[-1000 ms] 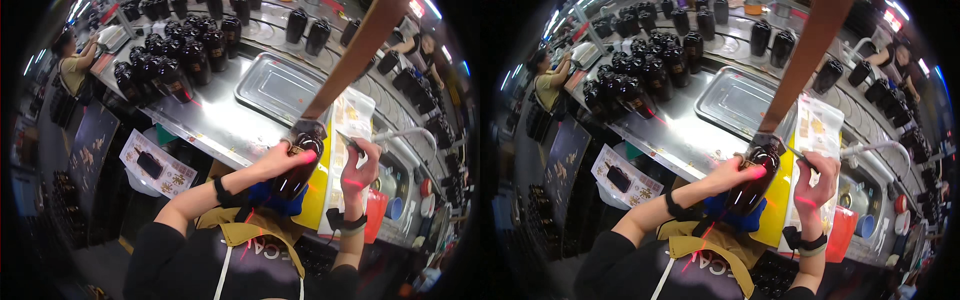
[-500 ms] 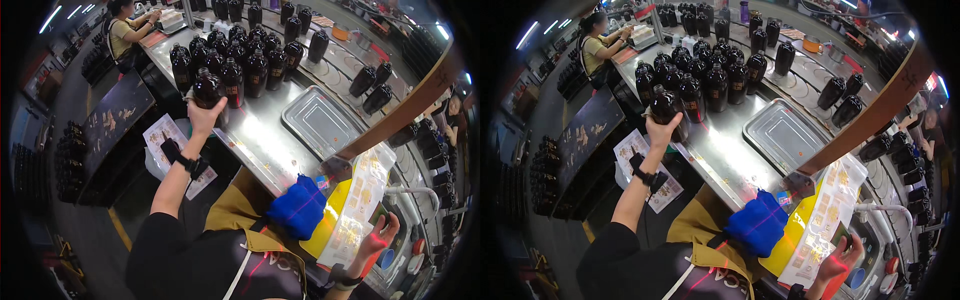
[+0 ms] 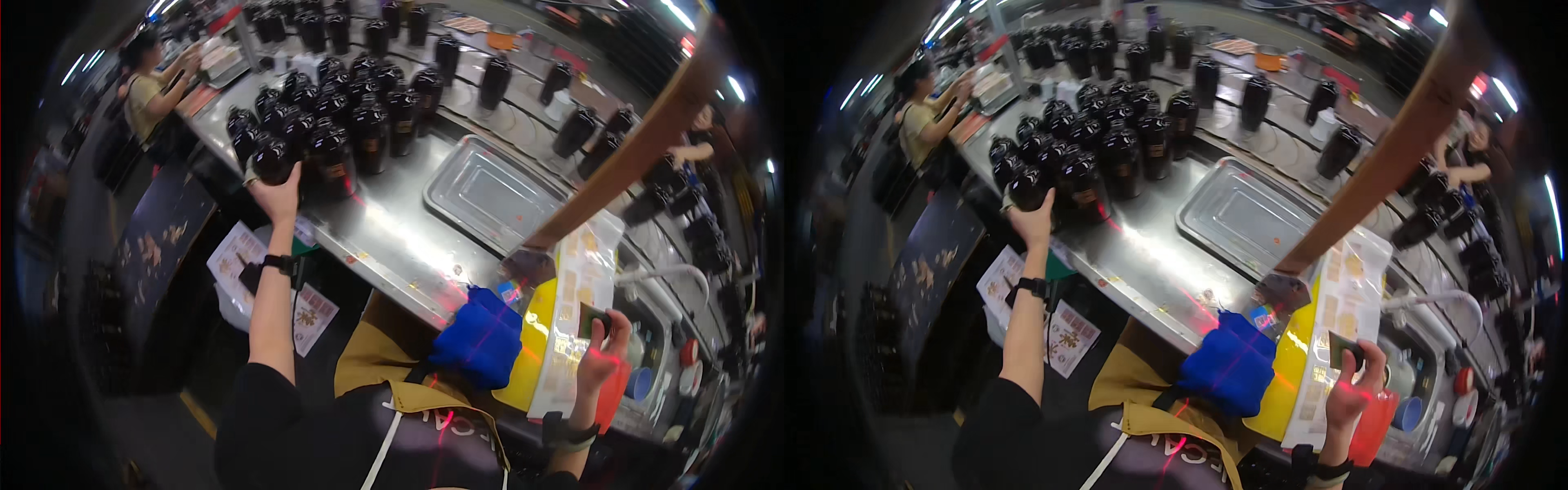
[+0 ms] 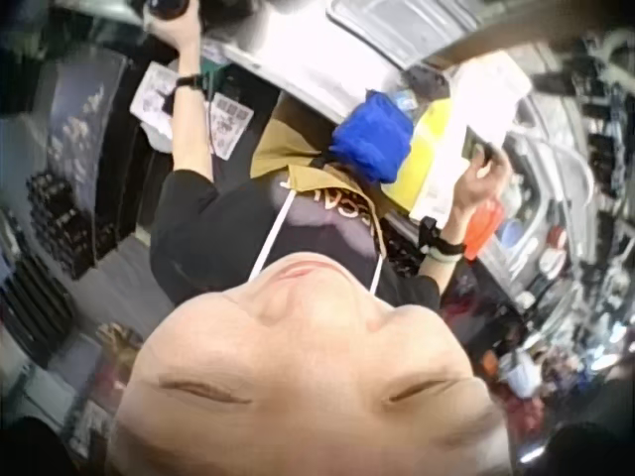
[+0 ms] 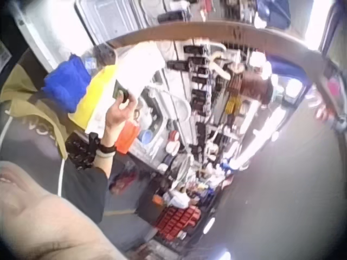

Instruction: Manually applying decorative labels and stickers to ceramic liquor bottles in a factory setting.

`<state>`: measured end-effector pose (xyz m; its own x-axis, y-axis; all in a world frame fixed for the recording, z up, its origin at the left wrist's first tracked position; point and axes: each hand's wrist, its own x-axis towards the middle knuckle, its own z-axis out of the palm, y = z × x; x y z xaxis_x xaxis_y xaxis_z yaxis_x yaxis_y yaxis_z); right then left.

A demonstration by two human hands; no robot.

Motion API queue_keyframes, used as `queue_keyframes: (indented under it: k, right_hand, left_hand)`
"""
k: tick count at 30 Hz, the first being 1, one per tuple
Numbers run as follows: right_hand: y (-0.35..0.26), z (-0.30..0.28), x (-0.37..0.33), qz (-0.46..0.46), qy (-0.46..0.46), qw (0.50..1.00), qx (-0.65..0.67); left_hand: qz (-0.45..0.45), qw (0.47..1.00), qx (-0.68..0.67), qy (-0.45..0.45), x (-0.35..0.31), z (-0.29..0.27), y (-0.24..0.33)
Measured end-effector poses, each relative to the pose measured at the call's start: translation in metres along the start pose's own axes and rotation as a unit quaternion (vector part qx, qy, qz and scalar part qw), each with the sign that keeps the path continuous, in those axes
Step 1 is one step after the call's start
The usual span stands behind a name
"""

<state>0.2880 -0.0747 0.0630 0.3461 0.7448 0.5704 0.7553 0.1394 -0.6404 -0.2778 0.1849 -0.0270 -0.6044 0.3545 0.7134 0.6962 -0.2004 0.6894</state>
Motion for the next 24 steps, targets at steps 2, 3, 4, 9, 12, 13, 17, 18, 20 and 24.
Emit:
queue_keyframes:
  k: [2, 3, 4, 9, 12, 13, 17, 18, 20, 24]
  right_hand:
    - [0.014, -0.006, -0.004, 0.01, -0.003, 0.999, -0.049]
    - [0.017, -0.006, -0.007, 0.026, 0.001, 1.0, -0.007]
    - [0.019, -0.006, -0.008, 0.028, -0.004, 1.0, 0.008]
    - [0.022, -0.001, -0.007, 0.033, -0.029, 0.998, 0.045]
    - [0.024, 0.005, -0.01, 0.041, -0.036, 0.998, 0.038]
    - [0.024, 0.006, -0.011, 0.041, -0.039, 0.998, 0.04]
    - [0.022, 0.009, -0.013, 0.05, -0.04, 0.997, 0.04]
    - [0.021, 0.007, -0.014, 0.047, -0.037, 0.998, 0.037]
    - [0.02, 0.005, -0.014, 0.041, -0.035, 0.998, 0.03]
    - [0.004, 0.009, -0.008, 0.049, -0.054, 0.997, 0.022]
  left_hand:
    - [0.001, 1.0, 0.01, 0.006, 0.0, 0.007, 0.0]
    - [-0.022, 0.999, 0.007, 0.026, -0.003, 0.007, 0.007]
    - [-0.033, 0.999, 0.008, 0.031, -0.001, 0.001, 0.009]
    - [-0.018, 0.994, 0.08, 0.07, 0.01, -0.023, 0.007]
    - [-0.012, 0.998, 0.016, 0.053, 0.013, -0.022, -0.001]
    - [-0.012, 0.998, 0.019, 0.054, 0.013, -0.021, -0.004]
    - [0.008, 0.996, 0.069, 0.059, 0.01, -0.012, -0.008]
    - [0.022, 0.995, 0.078, 0.063, 0.009, -0.004, -0.004]
    - [0.034, 0.993, 0.097, 0.066, 0.007, 0.006, 0.004]
    - [0.014, 1.0, 0.006, 0.005, 0.015, 0.002, 0.009]
